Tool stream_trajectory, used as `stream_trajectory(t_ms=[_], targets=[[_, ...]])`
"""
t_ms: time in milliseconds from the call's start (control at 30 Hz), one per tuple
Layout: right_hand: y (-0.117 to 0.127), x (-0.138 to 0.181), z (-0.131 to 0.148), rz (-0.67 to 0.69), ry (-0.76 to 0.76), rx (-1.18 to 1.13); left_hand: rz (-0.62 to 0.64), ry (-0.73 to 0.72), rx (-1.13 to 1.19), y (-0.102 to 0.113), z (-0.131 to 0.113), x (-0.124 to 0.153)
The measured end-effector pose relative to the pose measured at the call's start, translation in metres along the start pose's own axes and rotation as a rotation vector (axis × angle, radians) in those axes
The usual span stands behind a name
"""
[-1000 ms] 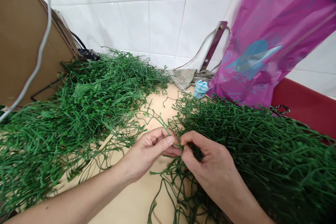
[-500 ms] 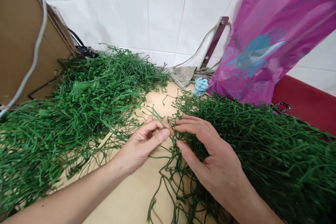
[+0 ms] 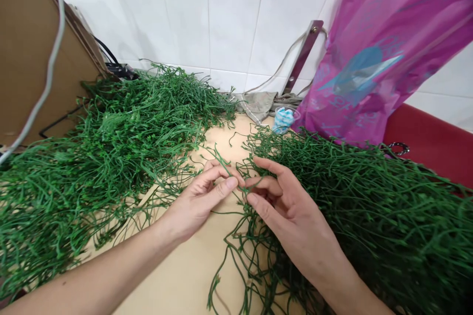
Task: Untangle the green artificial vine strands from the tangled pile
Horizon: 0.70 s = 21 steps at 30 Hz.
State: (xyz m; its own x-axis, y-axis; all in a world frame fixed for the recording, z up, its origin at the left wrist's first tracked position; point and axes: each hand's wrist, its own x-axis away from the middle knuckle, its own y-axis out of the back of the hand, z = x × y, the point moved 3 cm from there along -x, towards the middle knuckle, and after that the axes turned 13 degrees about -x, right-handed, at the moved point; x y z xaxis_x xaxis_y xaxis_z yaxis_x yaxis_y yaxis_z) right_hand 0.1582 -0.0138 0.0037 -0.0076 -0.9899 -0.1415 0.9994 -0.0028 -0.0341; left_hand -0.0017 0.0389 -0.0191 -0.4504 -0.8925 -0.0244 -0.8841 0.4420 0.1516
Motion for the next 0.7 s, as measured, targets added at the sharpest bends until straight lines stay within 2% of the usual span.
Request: stream_trajectory(t_ms=[67, 167, 367, 467, 567, 700], targets=[[0.001, 0.000, -0.001, -0.084, 0.052, 0.093, -0.024, 0.004, 0.000, 0.000, 0.000, 0.000], [0.001, 0.000, 0.000, -0.131, 0.149, 0.222, -0.051, 0.005, -0.005, 0.001, 0.001, -0.001], [-0.004, 0.003, 0.002, 0.011, 0.343, 0.650, -0.034, -0.050, -0.126, -0.001, -0.010, 0.000], [-0.002, 0.003, 0.004, 0.011, 0.421, 0.815, -0.032, -0.093, -0.174, -0.002, -0.020, 0.003], [0.000, 0.001, 0.007, -0.003, 0.434, 0.808, -0.038, -0.089, -0.157, -0.004, -0.023, 0.005], [0.001, -0.002, 0.008, -0.051, 0.313, 0.699, -0.057, -0.046, -0.134, -0.008, -0.017, 0.002]])
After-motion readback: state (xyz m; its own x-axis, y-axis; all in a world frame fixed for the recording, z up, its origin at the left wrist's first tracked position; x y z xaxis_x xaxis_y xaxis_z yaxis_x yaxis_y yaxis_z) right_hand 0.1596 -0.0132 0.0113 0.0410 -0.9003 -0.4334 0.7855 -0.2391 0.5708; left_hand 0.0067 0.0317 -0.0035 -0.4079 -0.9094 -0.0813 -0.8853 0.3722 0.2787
